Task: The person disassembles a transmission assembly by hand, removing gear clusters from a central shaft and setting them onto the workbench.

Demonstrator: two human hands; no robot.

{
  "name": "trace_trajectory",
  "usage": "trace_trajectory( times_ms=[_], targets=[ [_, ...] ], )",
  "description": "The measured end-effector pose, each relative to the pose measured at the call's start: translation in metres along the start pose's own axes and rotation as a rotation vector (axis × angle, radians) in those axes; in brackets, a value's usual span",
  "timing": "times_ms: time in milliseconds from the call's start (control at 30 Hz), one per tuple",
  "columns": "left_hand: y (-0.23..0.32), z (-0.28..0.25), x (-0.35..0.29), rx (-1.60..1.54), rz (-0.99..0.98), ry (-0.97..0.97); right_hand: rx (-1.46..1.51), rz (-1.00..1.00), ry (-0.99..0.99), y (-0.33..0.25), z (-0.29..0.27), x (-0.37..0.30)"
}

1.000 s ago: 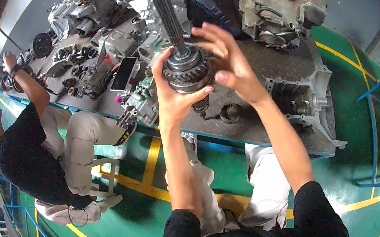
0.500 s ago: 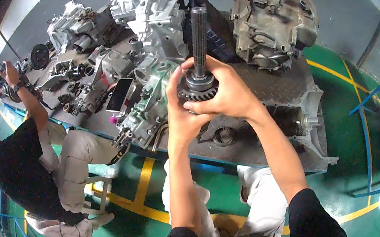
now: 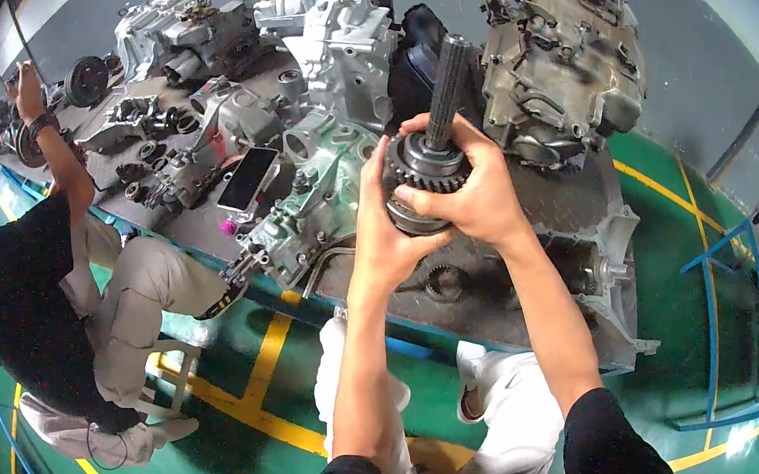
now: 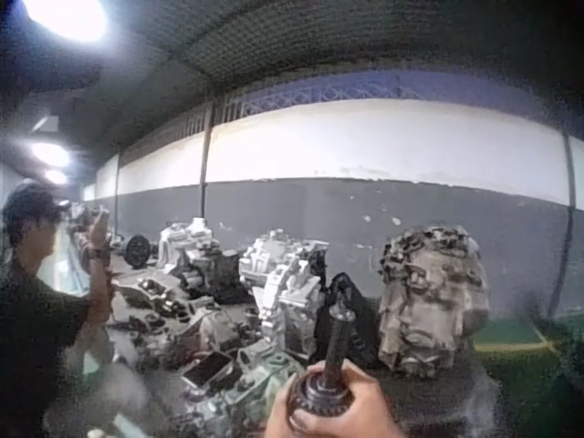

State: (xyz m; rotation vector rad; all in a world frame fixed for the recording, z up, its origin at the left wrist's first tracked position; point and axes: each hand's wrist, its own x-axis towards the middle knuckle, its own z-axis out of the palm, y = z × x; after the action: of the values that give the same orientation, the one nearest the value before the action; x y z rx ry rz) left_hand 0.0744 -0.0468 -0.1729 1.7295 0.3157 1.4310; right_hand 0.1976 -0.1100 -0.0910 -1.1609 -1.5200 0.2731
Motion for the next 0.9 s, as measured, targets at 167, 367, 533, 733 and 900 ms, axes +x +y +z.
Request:
trace_trajectory(
  times_ms=[167, 367, 533, 733, 900],
  targets=[
    [0.002, 0.004, -0.004, 0.007, -0.026, 0.006, -0.036, 0.017, 0.069, -0.021, -0.009, 0.018],
    [0.001, 0.001, -0.006, 0.030, -0.028, -0.027, -0.106, -0.089, 0.124, -0.058, -0.020, 0.055],
    [-0.001, 0.000, -0.005, 0.053, 0.014, 0.007, 0.121, -0.198, 0.229, -0.066, -0.039, 0.105],
    [-0.006, -0.008, -0.006, 0.053, -0.004, 0.015, -0.065, 0.074, 0.309, 0.032, -0.051, 0.074],
    [-0.002, -0.003, 0.002, 0.019, 0.006, -0.018, -0.077, 0.347, 0.261, 0.162, -0.011, -0.041]
  ],
)
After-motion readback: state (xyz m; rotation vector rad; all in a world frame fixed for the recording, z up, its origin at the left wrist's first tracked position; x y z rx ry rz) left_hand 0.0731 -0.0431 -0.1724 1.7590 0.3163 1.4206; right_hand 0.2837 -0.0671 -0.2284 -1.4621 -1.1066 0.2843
